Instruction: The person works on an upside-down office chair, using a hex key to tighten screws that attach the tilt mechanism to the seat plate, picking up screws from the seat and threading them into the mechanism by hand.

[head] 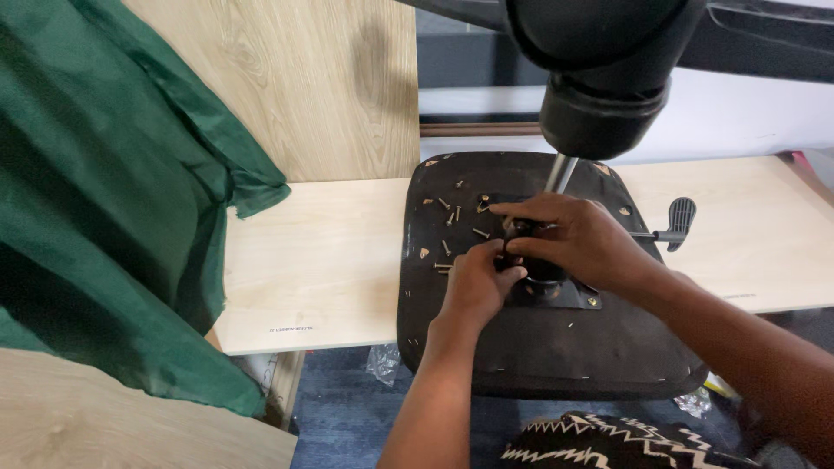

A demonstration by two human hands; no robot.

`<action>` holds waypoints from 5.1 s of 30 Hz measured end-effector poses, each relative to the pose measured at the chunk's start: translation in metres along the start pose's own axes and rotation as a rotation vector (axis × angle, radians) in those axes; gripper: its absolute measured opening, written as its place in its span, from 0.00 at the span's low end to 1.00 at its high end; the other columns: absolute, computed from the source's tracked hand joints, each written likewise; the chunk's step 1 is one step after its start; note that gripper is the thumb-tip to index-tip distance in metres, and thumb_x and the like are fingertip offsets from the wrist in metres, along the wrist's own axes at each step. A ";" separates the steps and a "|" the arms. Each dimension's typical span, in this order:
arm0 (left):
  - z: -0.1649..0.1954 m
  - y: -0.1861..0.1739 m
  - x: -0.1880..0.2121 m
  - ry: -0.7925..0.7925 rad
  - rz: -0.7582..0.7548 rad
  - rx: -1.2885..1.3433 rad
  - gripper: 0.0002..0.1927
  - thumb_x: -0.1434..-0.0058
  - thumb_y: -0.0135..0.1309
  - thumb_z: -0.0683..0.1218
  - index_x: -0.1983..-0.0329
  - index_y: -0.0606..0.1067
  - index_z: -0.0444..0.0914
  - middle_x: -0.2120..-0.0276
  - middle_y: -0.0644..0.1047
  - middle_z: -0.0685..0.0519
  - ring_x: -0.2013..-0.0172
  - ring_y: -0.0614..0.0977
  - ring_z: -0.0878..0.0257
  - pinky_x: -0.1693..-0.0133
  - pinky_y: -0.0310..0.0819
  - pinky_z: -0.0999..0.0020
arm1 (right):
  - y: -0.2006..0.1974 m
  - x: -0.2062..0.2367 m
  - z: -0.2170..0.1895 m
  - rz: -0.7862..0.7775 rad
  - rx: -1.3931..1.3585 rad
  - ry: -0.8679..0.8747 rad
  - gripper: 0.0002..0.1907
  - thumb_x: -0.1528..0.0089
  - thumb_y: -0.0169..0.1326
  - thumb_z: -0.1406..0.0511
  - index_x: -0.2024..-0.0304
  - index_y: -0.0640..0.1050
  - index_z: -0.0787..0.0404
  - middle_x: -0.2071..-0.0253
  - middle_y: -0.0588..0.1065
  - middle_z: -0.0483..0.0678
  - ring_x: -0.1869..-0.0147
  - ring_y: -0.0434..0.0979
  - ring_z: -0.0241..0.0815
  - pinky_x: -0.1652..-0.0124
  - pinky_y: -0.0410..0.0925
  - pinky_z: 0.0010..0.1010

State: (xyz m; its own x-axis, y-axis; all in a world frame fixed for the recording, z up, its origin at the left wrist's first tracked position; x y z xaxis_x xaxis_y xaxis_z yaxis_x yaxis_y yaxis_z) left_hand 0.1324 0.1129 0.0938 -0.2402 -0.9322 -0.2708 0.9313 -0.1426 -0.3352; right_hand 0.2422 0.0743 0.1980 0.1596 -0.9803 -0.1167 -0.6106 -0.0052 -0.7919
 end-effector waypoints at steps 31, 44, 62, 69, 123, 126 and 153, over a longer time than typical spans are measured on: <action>0.006 -0.004 0.005 -0.089 -0.027 -0.030 0.21 0.43 0.61 0.43 0.45 0.75 0.39 0.55 0.82 0.41 0.49 0.83 0.47 0.50 0.76 0.56 | 0.010 -0.005 -0.005 -0.096 -0.197 -0.090 0.22 0.41 0.58 0.63 0.43 0.78 0.52 0.48 0.82 0.48 0.47 0.86 0.41 0.46 0.74 0.35; -0.010 0.002 0.005 -0.098 -0.054 -0.071 0.17 0.40 0.59 0.44 0.47 0.76 0.39 0.56 0.82 0.41 0.50 0.83 0.45 0.50 0.76 0.55 | 0.003 -0.001 -0.018 -0.070 -0.188 -0.137 0.21 0.40 0.58 0.63 0.43 0.79 0.51 0.49 0.81 0.47 0.47 0.84 0.38 0.45 0.73 0.35; 0.000 -0.001 0.011 -0.195 -0.089 -0.102 0.15 0.36 0.53 0.47 0.46 0.76 0.41 0.52 0.81 0.40 0.47 0.81 0.43 0.47 0.74 0.51 | 0.012 -0.001 -0.021 -0.086 -0.202 -0.254 0.21 0.40 0.60 0.63 0.43 0.78 0.54 0.37 0.75 0.50 0.35 0.77 0.43 0.42 0.69 0.36; -0.003 0.002 0.008 -0.186 -0.079 -0.148 0.20 0.36 0.53 0.47 0.40 0.71 0.42 0.52 0.80 0.40 0.48 0.79 0.40 0.46 0.72 0.49 | -0.004 -0.001 -0.012 0.040 -0.043 -0.101 0.23 0.41 0.59 0.62 0.41 0.78 0.49 0.48 0.79 0.49 0.44 0.83 0.40 0.42 0.72 0.34; 0.001 -0.007 0.014 -0.129 0.034 -0.019 0.22 0.44 0.63 0.43 0.45 0.76 0.38 0.55 0.82 0.42 0.49 0.83 0.48 0.50 0.77 0.57 | 0.007 -0.001 -0.017 -0.061 -0.089 -0.123 0.24 0.41 0.57 0.62 0.40 0.77 0.48 0.49 0.80 0.45 0.47 0.84 0.39 0.46 0.73 0.36; 0.004 -0.004 0.008 -0.055 -0.012 -0.081 0.23 0.41 0.59 0.42 0.41 0.74 0.36 0.52 0.81 0.39 0.48 0.82 0.45 0.47 0.76 0.56 | 0.005 -0.001 -0.001 -0.041 -0.090 0.044 0.23 0.38 0.52 0.64 0.40 0.77 0.46 0.50 0.81 0.46 0.51 0.86 0.42 0.45 0.78 0.36; -0.006 0.003 0.000 -0.023 0.018 -0.135 0.24 0.40 0.59 0.45 0.41 0.73 0.34 0.54 0.81 0.38 0.49 0.81 0.43 0.49 0.76 0.54 | -0.002 -0.002 0.000 -0.010 -0.196 -0.023 0.19 0.39 0.56 0.63 0.44 0.80 0.53 0.49 0.82 0.49 0.43 0.83 0.41 0.42 0.72 0.38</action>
State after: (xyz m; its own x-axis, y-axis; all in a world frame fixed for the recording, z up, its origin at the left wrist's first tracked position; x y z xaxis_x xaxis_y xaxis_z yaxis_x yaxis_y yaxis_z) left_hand 0.1333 0.1143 0.0879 -0.2157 -0.9417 -0.2581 0.8898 -0.0807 -0.4492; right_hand 0.2437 0.0760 0.1999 0.1832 -0.9751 -0.1251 -0.7481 -0.0557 -0.6612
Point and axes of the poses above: each hand's wrist, its own x-axis away from the middle knuckle, its own y-axis out of the palm, z = x × y, the point moved 9 cm from there along -x, towards the middle knuckle
